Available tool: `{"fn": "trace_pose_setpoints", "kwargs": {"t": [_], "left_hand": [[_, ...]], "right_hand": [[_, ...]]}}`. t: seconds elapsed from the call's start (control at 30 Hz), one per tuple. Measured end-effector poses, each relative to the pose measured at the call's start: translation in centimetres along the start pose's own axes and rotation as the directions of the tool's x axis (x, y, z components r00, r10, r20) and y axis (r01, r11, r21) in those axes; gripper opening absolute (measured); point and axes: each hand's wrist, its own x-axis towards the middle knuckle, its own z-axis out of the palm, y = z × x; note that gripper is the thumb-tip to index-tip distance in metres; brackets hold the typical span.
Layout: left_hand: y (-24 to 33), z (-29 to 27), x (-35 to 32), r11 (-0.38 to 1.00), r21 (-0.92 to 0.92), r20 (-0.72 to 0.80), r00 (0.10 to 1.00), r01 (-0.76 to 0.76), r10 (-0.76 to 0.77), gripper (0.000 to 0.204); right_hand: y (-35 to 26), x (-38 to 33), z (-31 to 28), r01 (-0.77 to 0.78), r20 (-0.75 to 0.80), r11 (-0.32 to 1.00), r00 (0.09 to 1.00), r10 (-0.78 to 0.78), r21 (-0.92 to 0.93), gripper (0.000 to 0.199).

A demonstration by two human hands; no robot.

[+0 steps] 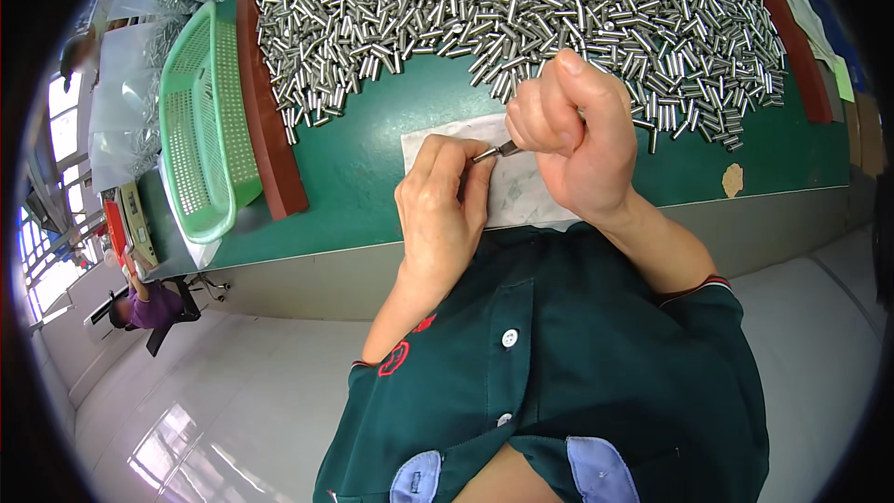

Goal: Inspecting and cleaning small metal cylindrical components using a hand tool.

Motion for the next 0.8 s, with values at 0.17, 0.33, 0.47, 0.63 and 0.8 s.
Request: {"fn": "trace_pose_setpoints", "kwargs": {"t": [0.17, 0.33, 0.47, 0.63, 0.8], "left_hand": [[0.0, 0.01, -0.02, 1.0, 0.0, -0.004, 1.0, -0.004, 0.004, 0.011], [0.02, -0.06, -0.02, 1.0, 0.014, 0.004, 1.0, -0.001, 0.001, 0.011], [0.02, -0.03, -0.04, 1.0, 0.015, 0.004, 1.0, -0.001, 0.001, 0.011], [0.04, -0.03, -0.06, 1.0, 0.02, 0.01, 1.0, 0.005, -0.005, 0.011], [0.05, 0.05, -0.03, 1.0, 0.016, 0.0, 1.0, -0.005, 0.005, 0.011]], "right_hand": [[-0.01, -0.1, 0.17, -0.021, -0.01, 0.999, 1.0, 0.021, -0.026, 0.045], [-0.15, -0.04, 0.1, -0.019, -0.019, 1.0, 1.0, 0.018, -0.011, 0.046], [-0.16, 0.01, -0.01, -0.016, -0.015, 1.0, 1.0, 0.016, 0.009, 0.046], [-0.09, 0.03, -0.06, -0.018, -0.019, 1.0, 1.0, 0.018, 0.014, 0.046], [-0.09, 0.03, 0.0, -0.022, -0.017, 1.0, 1.0, 0.022, 0.015, 0.046]]}}
